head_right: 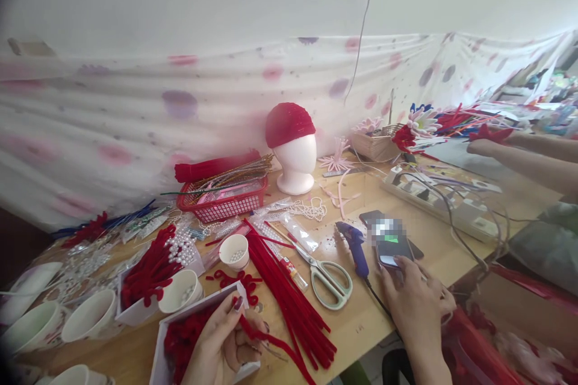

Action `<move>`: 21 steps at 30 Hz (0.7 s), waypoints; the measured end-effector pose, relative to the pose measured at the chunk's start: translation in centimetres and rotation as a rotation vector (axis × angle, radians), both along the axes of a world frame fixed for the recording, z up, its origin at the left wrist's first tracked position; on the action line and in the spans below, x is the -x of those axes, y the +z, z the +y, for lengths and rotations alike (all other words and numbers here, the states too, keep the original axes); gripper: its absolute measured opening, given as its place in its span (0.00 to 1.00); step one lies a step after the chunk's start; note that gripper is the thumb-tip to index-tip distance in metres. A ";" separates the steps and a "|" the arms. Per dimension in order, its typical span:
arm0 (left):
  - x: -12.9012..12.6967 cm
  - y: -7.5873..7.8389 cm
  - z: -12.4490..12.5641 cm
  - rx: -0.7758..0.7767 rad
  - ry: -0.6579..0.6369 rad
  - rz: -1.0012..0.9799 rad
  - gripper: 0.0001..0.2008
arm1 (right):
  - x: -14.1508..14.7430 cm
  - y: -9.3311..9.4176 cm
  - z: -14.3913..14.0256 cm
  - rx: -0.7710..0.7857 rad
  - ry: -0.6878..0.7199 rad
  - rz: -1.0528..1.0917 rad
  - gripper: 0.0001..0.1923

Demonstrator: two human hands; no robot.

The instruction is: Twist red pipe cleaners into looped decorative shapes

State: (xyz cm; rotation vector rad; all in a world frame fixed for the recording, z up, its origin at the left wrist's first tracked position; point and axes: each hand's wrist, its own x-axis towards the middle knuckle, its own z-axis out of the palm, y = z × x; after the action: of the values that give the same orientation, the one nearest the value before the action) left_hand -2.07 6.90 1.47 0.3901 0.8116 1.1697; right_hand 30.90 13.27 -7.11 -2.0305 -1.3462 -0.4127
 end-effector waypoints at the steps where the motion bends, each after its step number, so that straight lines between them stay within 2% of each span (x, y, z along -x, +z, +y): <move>1: 0.0 0.2 -0.2 -0.004 0.029 0.009 0.23 | 0.1 0.0 0.0 0.011 -0.007 0.005 0.23; 4: 0.0 0.8 -0.6 0.008 0.124 0.029 0.22 | 0.2 0.2 -0.1 0.017 0.006 0.026 0.22; 8: 0.0 1.0 -0.9 0.028 0.170 0.025 0.20 | 0.3 0.3 -0.1 0.007 -0.006 0.023 0.22; 15: 0.5 0.2 -1.1 0.020 0.120 -0.006 0.17 | 0.1 0.3 -0.1 0.024 0.003 0.023 0.24; 21: 1.0 -1.0 -0.6 0.005 0.065 -0.030 0.17 | -0.1 0.3 -0.1 -0.001 0.029 0.041 0.21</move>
State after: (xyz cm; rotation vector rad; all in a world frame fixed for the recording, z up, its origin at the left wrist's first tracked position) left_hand -3.08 6.27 0.51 0.3434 0.8061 1.2309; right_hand 31.00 13.18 -6.85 -2.0055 -1.3487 -0.3569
